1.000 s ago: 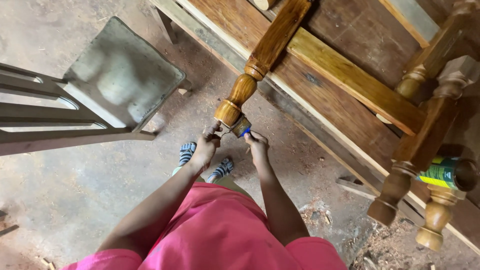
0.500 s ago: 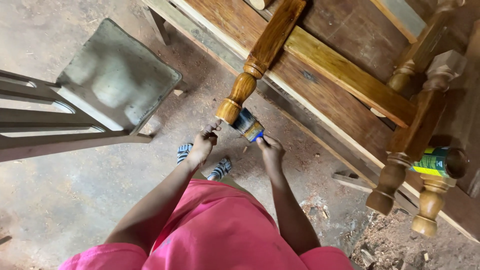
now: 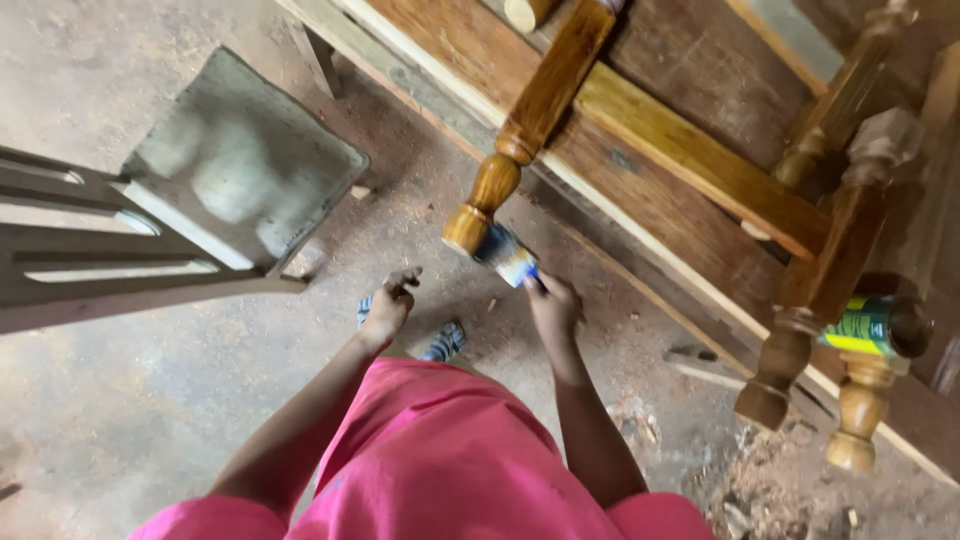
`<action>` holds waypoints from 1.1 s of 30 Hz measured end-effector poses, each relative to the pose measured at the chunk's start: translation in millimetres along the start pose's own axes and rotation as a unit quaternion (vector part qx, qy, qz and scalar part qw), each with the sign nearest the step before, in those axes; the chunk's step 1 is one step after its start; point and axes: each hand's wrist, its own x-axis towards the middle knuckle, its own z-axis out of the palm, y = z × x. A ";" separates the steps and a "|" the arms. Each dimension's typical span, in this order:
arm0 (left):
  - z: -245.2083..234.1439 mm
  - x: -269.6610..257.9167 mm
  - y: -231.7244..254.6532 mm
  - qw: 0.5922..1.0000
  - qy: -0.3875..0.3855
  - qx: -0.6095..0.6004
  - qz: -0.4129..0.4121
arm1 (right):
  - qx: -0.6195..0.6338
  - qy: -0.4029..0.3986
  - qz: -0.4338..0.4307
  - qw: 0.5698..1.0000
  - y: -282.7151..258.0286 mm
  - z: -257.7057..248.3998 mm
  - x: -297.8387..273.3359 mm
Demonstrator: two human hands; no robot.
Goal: Apply stain or varnish to wooden furniture legs using a paint brush.
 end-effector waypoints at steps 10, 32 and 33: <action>10.6 -7.8 36.4 1.000 -0.006 0.005 -0.030 | -0.010 -0.076 0.103 0.992 -18.4 3.6 17.6; 40.1 -15.9 109.2 0.986 -0.029 -0.162 -0.026 | -0.103 -0.240 0.283 0.923 -8.9 -5.2 5.3; 40.3 -14.2 106.2 0.986 -0.029 -0.161 -0.026 | -0.101 -0.240 0.283 0.923 -15.0 4.0 9.3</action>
